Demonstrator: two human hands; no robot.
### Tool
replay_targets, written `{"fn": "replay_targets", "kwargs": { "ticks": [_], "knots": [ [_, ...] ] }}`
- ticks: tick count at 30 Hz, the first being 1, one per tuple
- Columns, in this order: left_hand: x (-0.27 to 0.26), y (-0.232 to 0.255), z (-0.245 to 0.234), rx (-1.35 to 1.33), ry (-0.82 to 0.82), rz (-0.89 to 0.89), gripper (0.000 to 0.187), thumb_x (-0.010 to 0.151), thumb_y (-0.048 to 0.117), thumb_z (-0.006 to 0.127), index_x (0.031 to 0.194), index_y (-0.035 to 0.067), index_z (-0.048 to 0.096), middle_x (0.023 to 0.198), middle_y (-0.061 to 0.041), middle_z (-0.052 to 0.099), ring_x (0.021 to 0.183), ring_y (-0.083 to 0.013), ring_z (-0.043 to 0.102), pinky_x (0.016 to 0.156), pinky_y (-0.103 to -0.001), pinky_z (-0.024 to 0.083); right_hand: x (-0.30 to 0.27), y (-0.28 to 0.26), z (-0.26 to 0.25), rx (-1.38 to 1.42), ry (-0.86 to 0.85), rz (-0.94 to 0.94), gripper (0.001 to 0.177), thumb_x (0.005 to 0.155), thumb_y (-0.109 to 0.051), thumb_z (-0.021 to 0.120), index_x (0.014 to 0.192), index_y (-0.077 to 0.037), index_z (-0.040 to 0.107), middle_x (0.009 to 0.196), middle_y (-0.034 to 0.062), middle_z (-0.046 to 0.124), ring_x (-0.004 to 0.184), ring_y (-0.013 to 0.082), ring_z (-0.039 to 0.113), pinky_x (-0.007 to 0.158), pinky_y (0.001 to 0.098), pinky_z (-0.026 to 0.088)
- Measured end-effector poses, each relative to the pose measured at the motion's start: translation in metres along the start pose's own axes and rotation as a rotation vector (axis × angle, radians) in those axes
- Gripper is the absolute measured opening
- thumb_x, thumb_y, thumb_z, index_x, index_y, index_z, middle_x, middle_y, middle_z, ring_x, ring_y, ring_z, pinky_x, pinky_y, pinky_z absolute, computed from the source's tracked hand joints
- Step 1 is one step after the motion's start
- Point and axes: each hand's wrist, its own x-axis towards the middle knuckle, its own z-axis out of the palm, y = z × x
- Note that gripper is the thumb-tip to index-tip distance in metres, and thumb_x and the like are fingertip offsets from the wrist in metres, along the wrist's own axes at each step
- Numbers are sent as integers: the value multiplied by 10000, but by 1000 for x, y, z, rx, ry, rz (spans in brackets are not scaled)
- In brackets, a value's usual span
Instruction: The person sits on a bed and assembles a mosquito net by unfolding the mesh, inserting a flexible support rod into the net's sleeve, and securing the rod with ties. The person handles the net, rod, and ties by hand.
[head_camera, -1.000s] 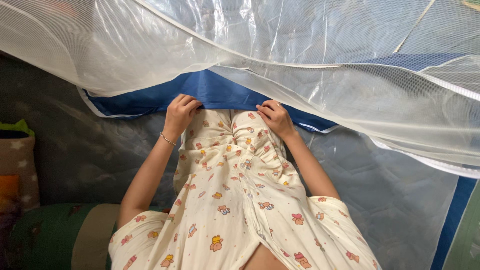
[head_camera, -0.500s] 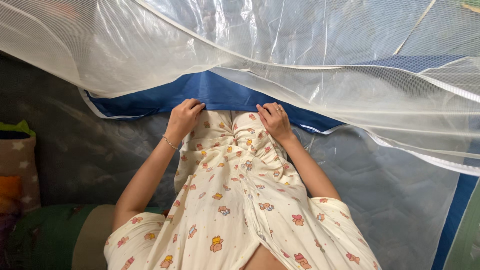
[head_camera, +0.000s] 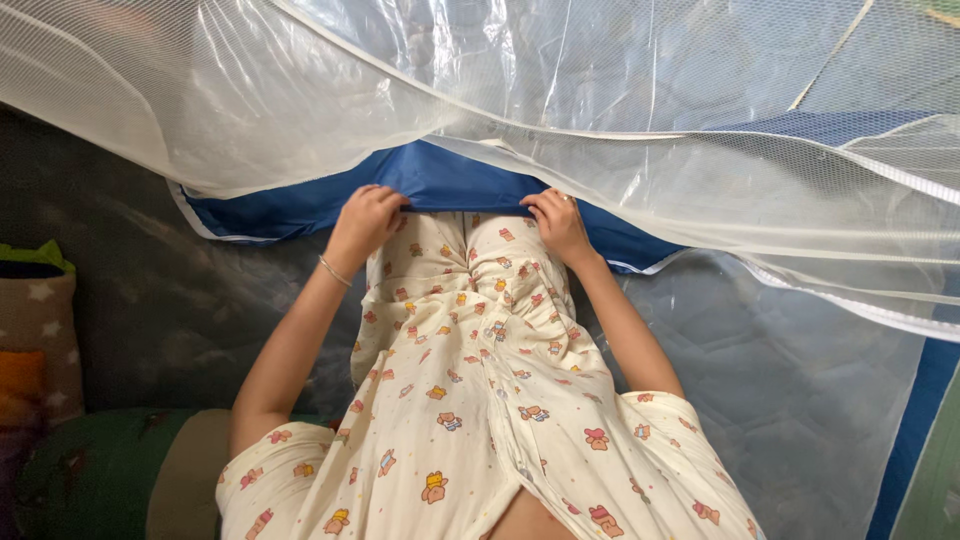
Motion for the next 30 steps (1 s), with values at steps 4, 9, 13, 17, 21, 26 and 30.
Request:
{"fn": "replay_targets", "kwargs": {
  "ticks": [4,9,13,17,21,26,30],
  "knots": [
    [14,-16,-6,-254,-142,-189,258,895,-19,636,1127,81,689,1094,-108,633,881,-318,668,821,-429,551,5,17,2,177,-49,161,200,939,-32,632,1132,-29,682,1058,130,720,977,283,703,863,375,533],
    [21,-20,-3,-268,-156,-229,200,894,-23,652,1072,68,666,1160,-113,581,946,-318,637,838,-430,538,0,33,0,242,-96,281,141,943,-116,704,1059,-36,700,958,117,756,861,252,738,772,340,558],
    [12,-20,8,-219,-19,-241,143,888,38,712,1021,89,699,1082,-50,625,1006,-279,599,899,-399,500,-11,43,0,209,-37,302,134,918,-149,746,1007,-49,738,941,96,765,862,229,739,781,331,553],
    [-7,-20,26,-245,74,-348,108,934,89,717,1038,118,718,1069,13,650,1037,-244,599,985,-412,446,-26,55,6,95,17,365,128,883,-162,791,956,-57,781,897,94,764,665,222,669,648,330,523],
    [-24,-17,60,-186,237,-563,142,917,217,789,1037,151,749,1224,-42,582,1218,-275,480,1037,-557,329,-47,71,21,145,55,581,176,872,-234,814,943,-74,799,809,87,706,497,154,634,508,295,499],
    [-30,-24,89,-328,302,-1067,734,775,432,908,1364,215,527,1519,-126,211,1386,-378,213,1063,-627,274,-70,91,40,266,-73,1007,268,945,-345,752,1017,-90,793,631,64,664,432,118,568,457,289,441],
    [-30,-32,99,-384,281,-1332,1095,677,496,963,1513,270,294,1543,-114,128,1418,-383,198,1063,-635,303,-83,97,51,497,-78,1158,276,973,-324,643,1131,-125,751,588,43,607,439,119,537,416,290,394]
  ]
}}
